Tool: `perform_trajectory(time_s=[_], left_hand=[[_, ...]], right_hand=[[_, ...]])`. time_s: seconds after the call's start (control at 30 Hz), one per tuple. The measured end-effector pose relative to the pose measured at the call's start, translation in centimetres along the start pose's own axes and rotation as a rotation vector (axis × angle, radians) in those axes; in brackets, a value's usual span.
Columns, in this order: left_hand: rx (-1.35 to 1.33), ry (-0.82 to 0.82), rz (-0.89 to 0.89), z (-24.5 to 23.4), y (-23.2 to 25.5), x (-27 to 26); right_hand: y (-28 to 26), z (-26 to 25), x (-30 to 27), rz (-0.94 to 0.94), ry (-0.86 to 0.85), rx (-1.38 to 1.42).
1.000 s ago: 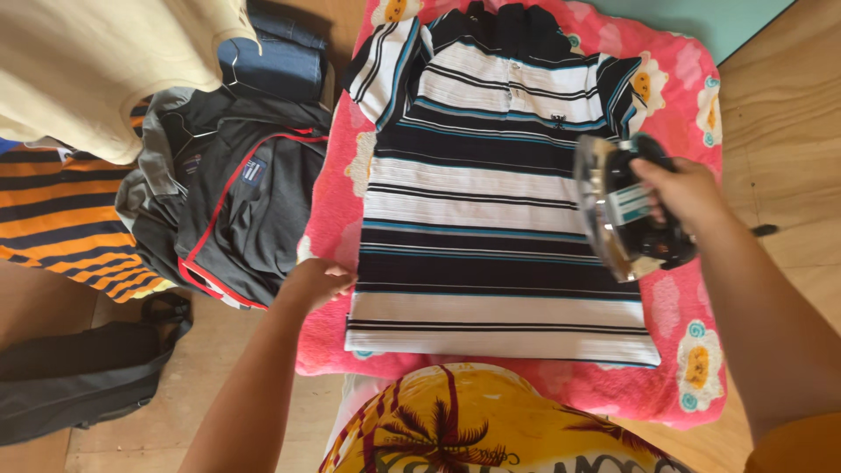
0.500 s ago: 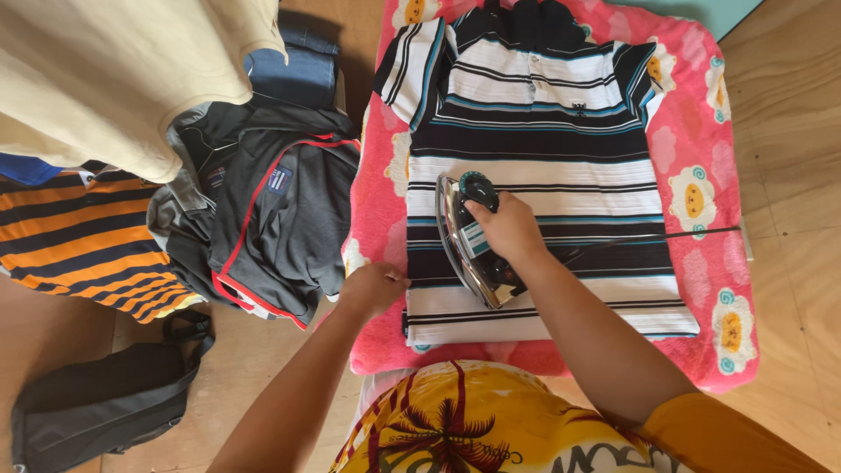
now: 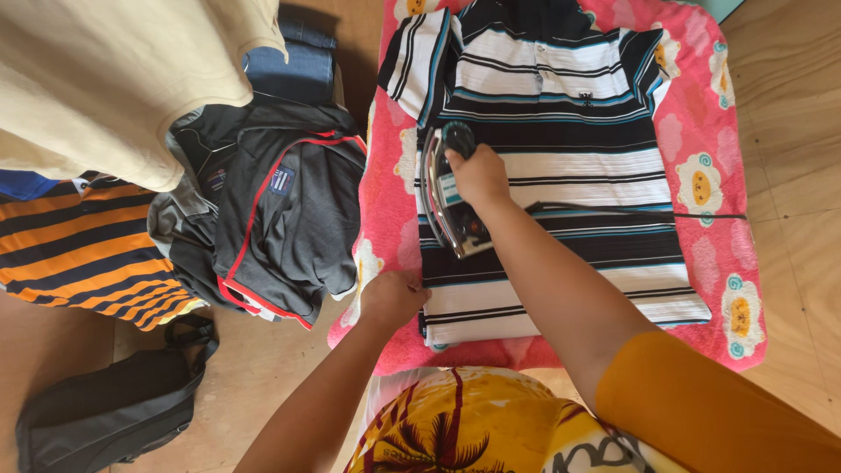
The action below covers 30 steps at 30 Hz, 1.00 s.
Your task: The person irons a striped polo shirt laid on a pink patterned cloth. They repeatedly smooth the fabric with one hand while moving a steam iron over the body, collar, and sleeves, then fold the shirt in half.
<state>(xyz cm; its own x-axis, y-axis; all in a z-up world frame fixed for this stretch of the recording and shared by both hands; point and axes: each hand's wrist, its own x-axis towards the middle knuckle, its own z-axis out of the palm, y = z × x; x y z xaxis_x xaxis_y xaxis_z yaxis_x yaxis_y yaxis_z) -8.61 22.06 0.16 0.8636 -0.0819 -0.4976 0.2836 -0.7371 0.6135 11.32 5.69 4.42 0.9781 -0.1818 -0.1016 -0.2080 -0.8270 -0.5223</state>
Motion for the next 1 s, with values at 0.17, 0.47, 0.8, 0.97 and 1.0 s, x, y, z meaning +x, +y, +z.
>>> perform_trajectory(time_s=[0.17,0.47,0.8,0.97,1.0], left_hand=[[0.000,-0.003,0.012,-0.1,0.0,0.0],[-0.031,-0.006,0.051,-0.6,-0.4,-0.2],[-0.068,0.015,0.066,-0.5,-0.6,-0.3],[-0.107,0.016,0.076,-0.2,-1.1,-0.3],[-0.113,0.016,0.080,-0.1,-1.2,-0.3]], right_hand=[[-0.6,1.0,1.9,0.026,0.029,-0.002],[0.9,-1.2,-6.5,0.048,-0.114,0.045],[-1.8,0.0,-1.5,0.057,0.002,0.052],[-0.3,-0.6,-4.0,0.021,-0.080,0.039],[0.2,-1.1,-5.4,-0.030,-0.082,0.022]])
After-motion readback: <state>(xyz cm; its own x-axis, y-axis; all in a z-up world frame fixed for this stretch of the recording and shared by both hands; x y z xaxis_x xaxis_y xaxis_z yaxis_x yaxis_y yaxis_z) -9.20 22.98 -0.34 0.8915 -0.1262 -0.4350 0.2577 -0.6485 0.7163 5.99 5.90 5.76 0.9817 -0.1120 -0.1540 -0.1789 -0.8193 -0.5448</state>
